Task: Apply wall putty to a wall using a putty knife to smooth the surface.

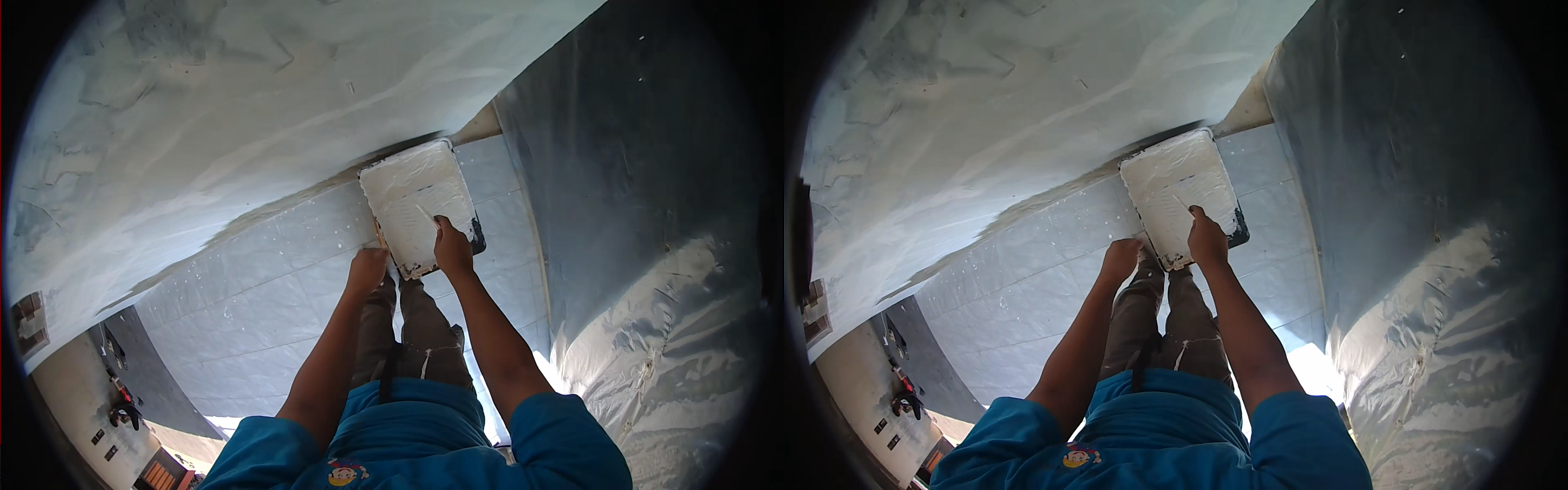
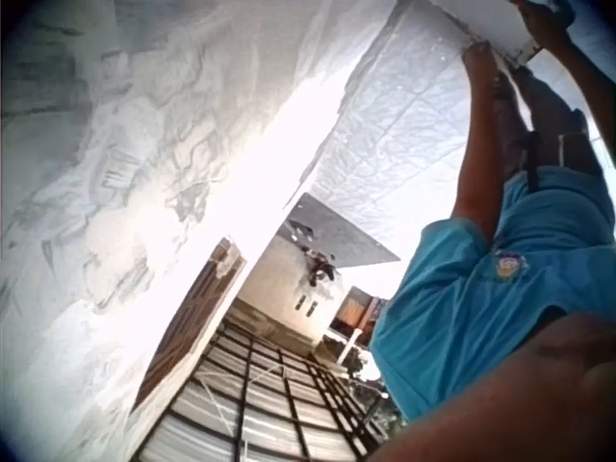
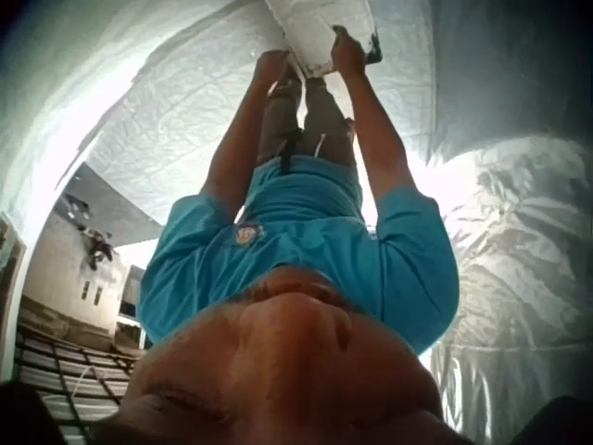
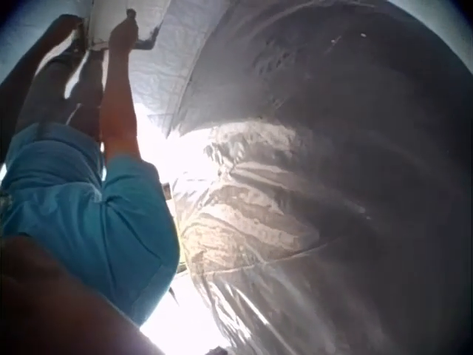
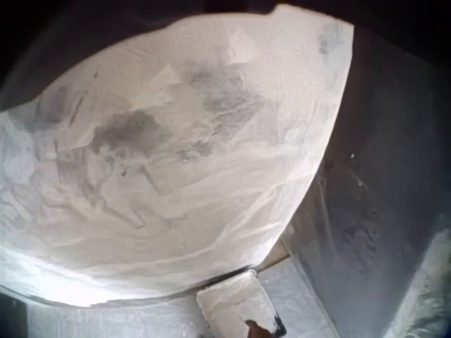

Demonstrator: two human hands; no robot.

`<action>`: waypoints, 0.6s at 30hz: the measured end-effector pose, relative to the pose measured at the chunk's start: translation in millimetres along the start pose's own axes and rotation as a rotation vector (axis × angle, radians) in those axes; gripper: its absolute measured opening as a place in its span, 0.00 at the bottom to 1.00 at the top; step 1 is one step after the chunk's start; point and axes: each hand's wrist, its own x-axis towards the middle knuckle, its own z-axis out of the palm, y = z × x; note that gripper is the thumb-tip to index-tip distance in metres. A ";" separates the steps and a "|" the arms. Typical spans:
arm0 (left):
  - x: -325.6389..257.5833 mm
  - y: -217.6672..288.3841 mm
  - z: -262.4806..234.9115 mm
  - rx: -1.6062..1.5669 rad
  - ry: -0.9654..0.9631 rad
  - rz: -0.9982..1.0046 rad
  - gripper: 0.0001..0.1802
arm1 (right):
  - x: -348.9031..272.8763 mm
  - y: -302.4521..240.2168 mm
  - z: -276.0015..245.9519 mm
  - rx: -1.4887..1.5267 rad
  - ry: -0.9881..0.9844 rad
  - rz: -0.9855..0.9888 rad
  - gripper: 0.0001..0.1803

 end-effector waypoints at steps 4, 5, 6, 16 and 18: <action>24.1 -55.7 45.0 -0.677 0.268 -0.346 0.18 | 51.0 1.1 33.9 -0.044 -0.077 -0.083 0.10; 35.4 -59.1 48.0 -0.961 0.283 -0.443 0.19 | 69.7 -3.9 38.9 -0.005 -0.067 -0.075 0.10; 39.4 -58.1 54.1 -0.972 0.275 -0.465 0.19 | 83.2 1.3 45.7 0.024 -0.060 -0.047 0.10; 63.2 -48.2 47.1 -1.359 0.150 -0.561 0.38 | 128.0 20.3 124.2 0.094 -0.134 -0.042 0.14; 63.3 -47.2 46.9 -1.377 0.160 -0.570 0.38 | 125.8 14.0 130.4 0.099 -0.112 -0.068 0.15</action>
